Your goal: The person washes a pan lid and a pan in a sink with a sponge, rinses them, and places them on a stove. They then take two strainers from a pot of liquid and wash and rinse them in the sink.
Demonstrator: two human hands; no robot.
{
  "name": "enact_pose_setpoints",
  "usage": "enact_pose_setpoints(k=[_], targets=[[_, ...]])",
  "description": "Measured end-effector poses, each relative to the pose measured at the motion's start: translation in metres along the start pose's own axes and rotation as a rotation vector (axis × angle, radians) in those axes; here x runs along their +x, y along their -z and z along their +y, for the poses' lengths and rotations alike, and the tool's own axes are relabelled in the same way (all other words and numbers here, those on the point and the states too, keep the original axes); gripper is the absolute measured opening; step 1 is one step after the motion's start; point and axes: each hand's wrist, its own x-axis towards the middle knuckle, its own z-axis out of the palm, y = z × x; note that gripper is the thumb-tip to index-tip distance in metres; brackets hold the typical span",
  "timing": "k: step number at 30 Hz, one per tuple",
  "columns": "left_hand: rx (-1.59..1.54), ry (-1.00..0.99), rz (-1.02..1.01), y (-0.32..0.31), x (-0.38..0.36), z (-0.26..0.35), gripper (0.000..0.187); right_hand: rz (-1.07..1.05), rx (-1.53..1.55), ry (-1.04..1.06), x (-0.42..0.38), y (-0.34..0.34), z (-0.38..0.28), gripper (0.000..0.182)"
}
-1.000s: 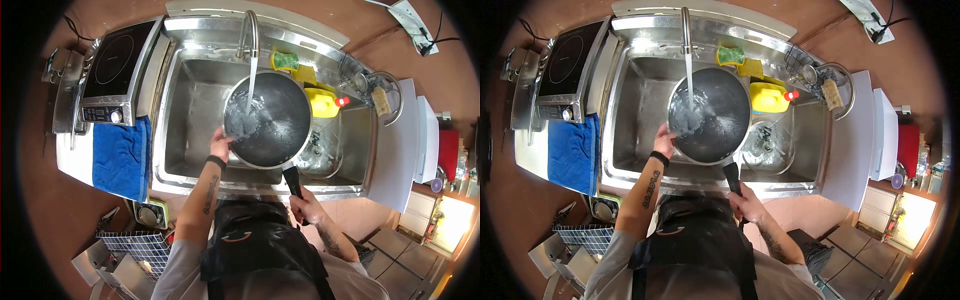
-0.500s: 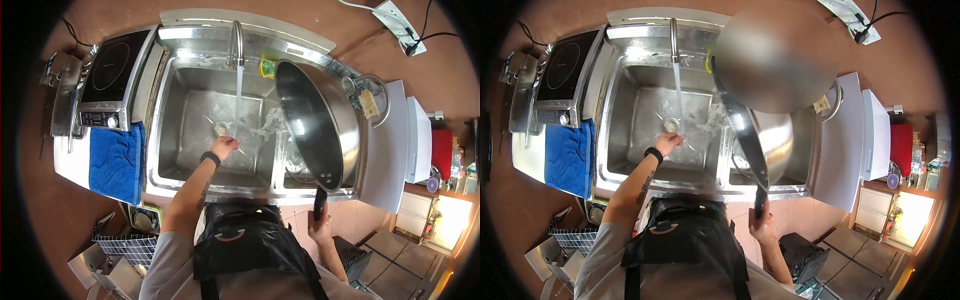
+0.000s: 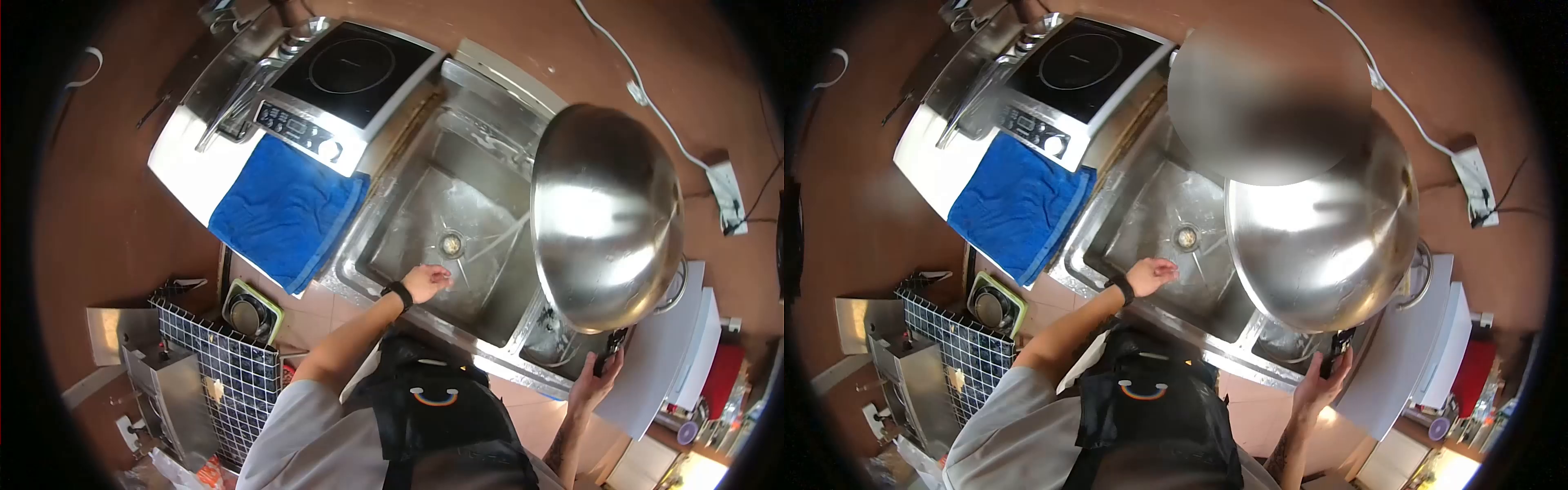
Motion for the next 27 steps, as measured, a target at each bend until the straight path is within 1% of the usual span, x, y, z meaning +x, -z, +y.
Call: enact_pose_setpoints(k=[1, 2, 3, 4, 5, 7, 9, 11, 12, 13, 15, 16, 17, 18, 19, 20, 22, 23, 25, 27], targets=[[-0.014, -0.003, 0.020, 0.009, -0.007, -0.001, 0.038, -0.054, 0.191, -0.015, 0.004, -0.009, -0.025, 0.055], [-0.104, 0.011, 0.028, 0.015, -0.017, -0.004, 0.036, -0.117, 0.377, -0.035, 0.008, -0.017, -0.046, 0.054], [-0.191, 0.022, 0.032, 0.019, -0.025, -0.009, 0.035, -0.128, 0.375, -0.018, 0.013, -0.027, -0.061, 0.054], [-0.203, -0.008, 0.065, 0.020, -0.028, -0.023, 0.033, -0.245, 0.406, 0.050, 0.018, -0.043, -0.076, 0.053], [-0.209, -0.012, 0.075, 0.028, -0.035, -0.024, 0.033, -0.362, 0.432, 0.112, 0.025, -0.057, -0.093, 0.052], [-0.340, 0.044, 0.058, 0.043, -0.056, -0.021, 0.034, -0.624, 0.628, -0.076, 0.033, -0.074, -0.180, 0.035], [-0.354, 0.008, 0.103, 0.049, -0.070, -0.032, 0.032, -0.720, 0.680, 0.015, 0.046, -0.117, -0.208, 0.014], [-0.207, -0.150, 0.259, 0.070, -0.094, -0.015, 0.029, -0.827, 0.817, -0.132, 0.049, -0.145, -0.254, 0.008], [-0.129, -0.221, 0.279, 0.084, -0.104, -0.009, 0.029, -0.885, 0.835, -0.169, 0.049, -0.155, -0.272, 0.009], [-0.132, -0.220, 0.292, 0.095, -0.110, -0.010, 0.029, -0.895, 0.835, -0.159, 0.051, -0.165, -0.288, 0.009], [-0.206, -0.159, 0.318, 0.114, -0.121, -0.014, 0.030, -1.038, 0.915, -0.295, 0.055, -0.183, -0.317, 0.013], [-0.194, -0.164, 0.327, 0.127, -0.127, -0.015, 0.031, -1.040, 0.919, -0.294, 0.056, -0.195, -0.329, 0.013], [-0.192, -0.150, 0.344, 0.136, -0.132, -0.017, 0.029, -1.087, 0.912, -0.276, 0.055, -0.208, -0.339, 0.014], [-0.185, -0.154, 0.368, 0.147, -0.142, -0.010, 0.028, -1.134, 0.903, -0.262, 0.054, -0.220, -0.349, 0.016], [-0.179, -0.157, 0.393, 0.157, -0.150, -0.004, 0.026, -1.135, 0.903, -0.266, 0.052, -0.229, -0.360, 0.016], [-0.177, -0.155, 0.397, 0.162, -0.153, -0.007, 0.026, -1.164, 0.902, -0.266, 0.052, -0.240, -0.372, 0.016], [-0.197, -0.161, 0.482, 0.164, -0.166, -0.017, 0.024, -1.239, 0.942, -0.276, 0.056, -0.260, -0.388, 0.018], [-0.197, -0.159, 0.484, 0.166, -0.171, -0.021, 0.024, -1.242, 0.942, -0.275, 0.058, -0.269, -0.396, 0.018], [-0.224, -0.116, 0.512, 0.166, -0.181, -0.028, 0.023, -1.266, 1.015, -0.350, 0.057, -0.284, -0.410, 0.017], [-0.237, -0.104, 0.499, 0.162, -0.190, -0.034, 0.024, -1.274, 1.022, -0.364, 0.058, -0.297, -0.415, 0.017]])
